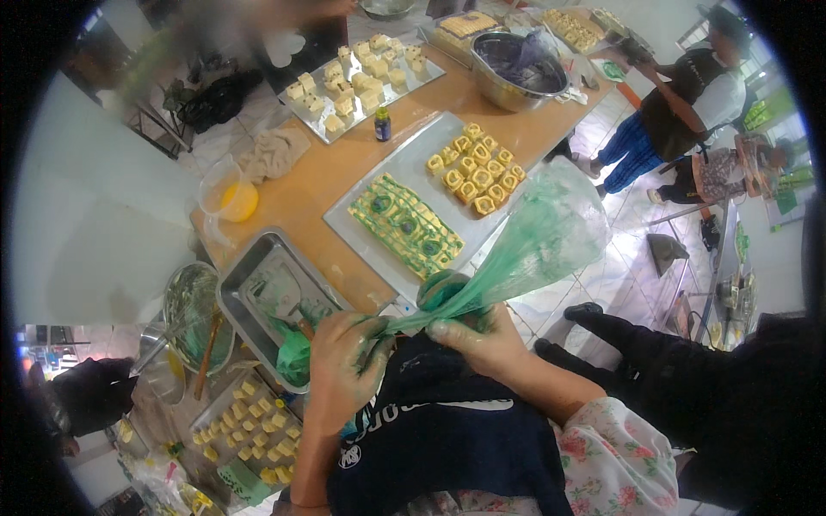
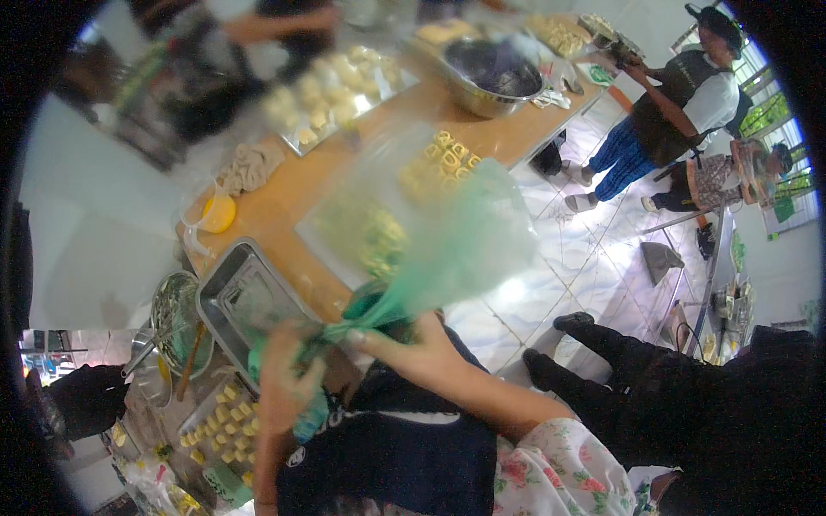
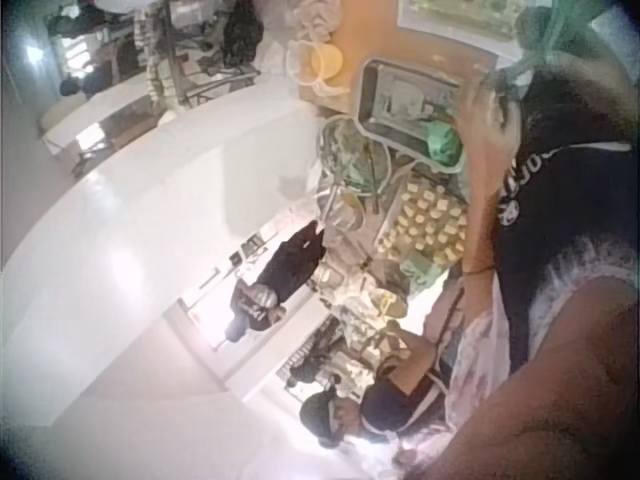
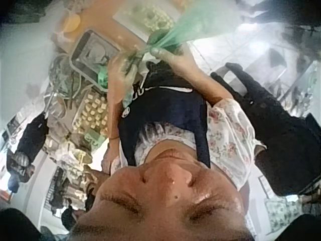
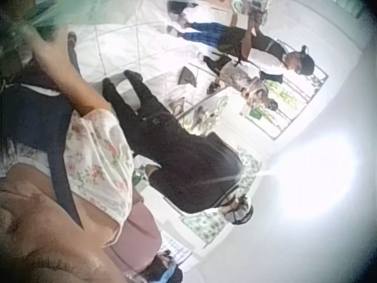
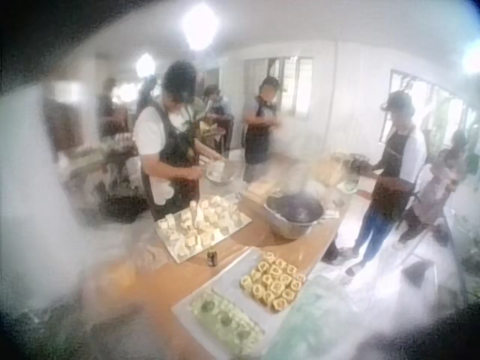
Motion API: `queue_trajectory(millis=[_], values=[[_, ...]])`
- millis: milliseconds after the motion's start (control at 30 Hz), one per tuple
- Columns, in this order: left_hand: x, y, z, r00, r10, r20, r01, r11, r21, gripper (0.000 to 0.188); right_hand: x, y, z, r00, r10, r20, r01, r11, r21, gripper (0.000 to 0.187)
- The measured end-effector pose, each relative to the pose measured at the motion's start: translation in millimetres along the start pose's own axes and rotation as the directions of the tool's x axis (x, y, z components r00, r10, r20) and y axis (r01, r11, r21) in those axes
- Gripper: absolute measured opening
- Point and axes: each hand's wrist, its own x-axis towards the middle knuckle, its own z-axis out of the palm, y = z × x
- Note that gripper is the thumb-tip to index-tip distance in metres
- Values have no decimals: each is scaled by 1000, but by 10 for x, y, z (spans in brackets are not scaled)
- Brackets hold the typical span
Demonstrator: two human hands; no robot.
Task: The person uses a pastry bag to apply green frosting onto small food items on a tray and then wipes the table with a blue cloth.
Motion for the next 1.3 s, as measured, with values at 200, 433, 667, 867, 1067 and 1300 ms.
queue_trajectory(millis=[200,433,667,867,1067,1300], values=[[76,89,50,980,-60,192,56,998,23,24,69,-2,-206,963,-52,263,128,950,-283,19],[396,238,381,988,-24,150,11,996,87,22,293,-161,-675,916,-146,374,310,849,-427,16],[865,304,917,971,-81,225,72,996,45,19,632,-337,-1340,913,-100,396,295,832,-470,19],[1091,381,1243,979,-131,155,112,986,126,26,887,-373,-1674,925,27,379,187,836,-516,19],[1125,404,1326,976,-213,52,197,956,217,32,1059,-349,-1639,908,13,419,190,879,-438,17],[1087,278,1326,990,-134,39,116,947,301,32,1025,-222,-1539,919,10,395,211,832,-512,18]])
